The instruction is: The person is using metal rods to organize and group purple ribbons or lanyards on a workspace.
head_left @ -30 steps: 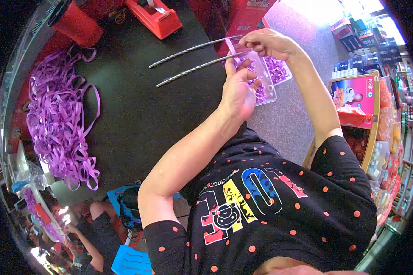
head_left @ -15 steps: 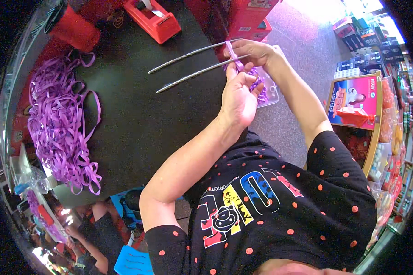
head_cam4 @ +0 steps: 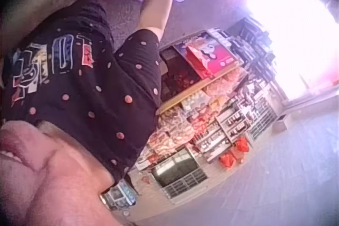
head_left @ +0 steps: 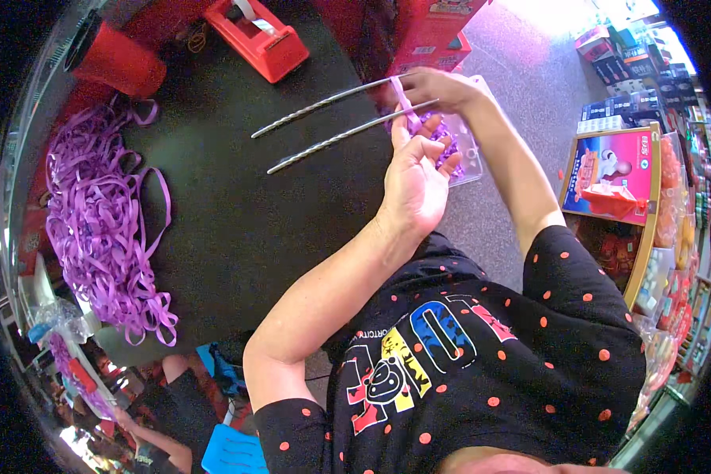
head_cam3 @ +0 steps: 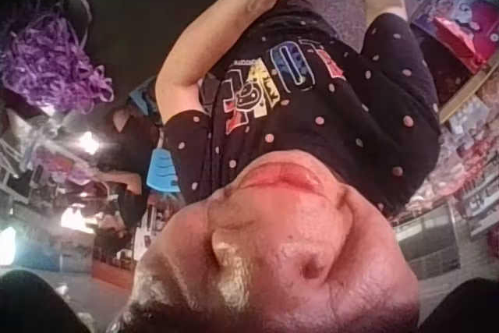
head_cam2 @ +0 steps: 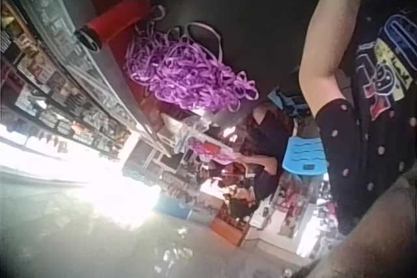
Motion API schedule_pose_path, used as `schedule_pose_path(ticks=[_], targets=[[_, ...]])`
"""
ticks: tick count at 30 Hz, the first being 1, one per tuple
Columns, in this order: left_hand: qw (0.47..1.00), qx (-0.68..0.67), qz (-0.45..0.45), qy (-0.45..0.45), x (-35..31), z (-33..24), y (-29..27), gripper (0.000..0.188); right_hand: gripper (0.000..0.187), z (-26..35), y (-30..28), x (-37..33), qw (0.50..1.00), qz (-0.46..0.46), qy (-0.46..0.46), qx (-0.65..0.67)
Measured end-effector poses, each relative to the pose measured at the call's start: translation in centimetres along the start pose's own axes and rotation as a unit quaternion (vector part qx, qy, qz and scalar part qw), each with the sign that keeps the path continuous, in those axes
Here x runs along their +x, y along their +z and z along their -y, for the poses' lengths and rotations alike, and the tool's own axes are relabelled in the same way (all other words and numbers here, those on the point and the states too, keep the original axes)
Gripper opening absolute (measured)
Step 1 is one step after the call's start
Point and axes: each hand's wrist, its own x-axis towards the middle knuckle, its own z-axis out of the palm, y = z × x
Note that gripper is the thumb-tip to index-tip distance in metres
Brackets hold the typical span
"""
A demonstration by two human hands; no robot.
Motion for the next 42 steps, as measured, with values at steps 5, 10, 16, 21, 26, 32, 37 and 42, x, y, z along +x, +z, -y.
schedule_pose_path(ticks=[5, 10, 16, 21, 26, 32, 37, 42], targets=[[1.0, 0.005, -0.001, 0.0, 0.1, 0.3, 0.0, 0.066, 0.023, 6.3, -3.3, -4.8, 0.98, -0.064, 0.056, -0.181], [1.0, 0.019, 0.005, 0.0, 0.4, -0.1, -0.2, 0.064, 0.038, 10.9, -1.0, -4.3, 0.91, -0.042, -0.221, -0.348], [1.0, 0.005, -0.002, 0.0, 0.2, 0.2, 0.0, 0.058, 0.043, 6.2, -1.6, -6.2, 0.873, -0.086, -0.23, -0.421], [1.0, 0.001, -0.004, -0.003, 0.3, 0.4, -0.2, 0.055, 0.039, 3.9, -1.1, -7.1, 0.9, -0.17, -0.186, -0.356], [1.0, -0.001, -0.004, -0.007, 0.5, 0.4, 0.1, 0.056, 0.038, 6.1, -0.1, -7.0, 0.886, -0.289, -0.203, -0.301], [1.0, -0.01, -0.016, 0.009, 0.8, 0.6, -0.1, 0.053, 0.032, 6.5, 0.6, -5.8, 0.868, -0.187, -0.194, -0.416], [0.999, -0.048, 0.008, 0.013, 0.8, 0.5, -0.8, 0.049, 0.031, 5.6, 1.3, -3.3, 0.927, -0.305, -0.133, -0.174], [0.998, -0.044, -0.02, -0.037, 0.7, 0.7, 0.3, 0.038, 0.028, 5.5, 0.7, -2.0, 0.979, -0.177, 0.104, 0.009]])
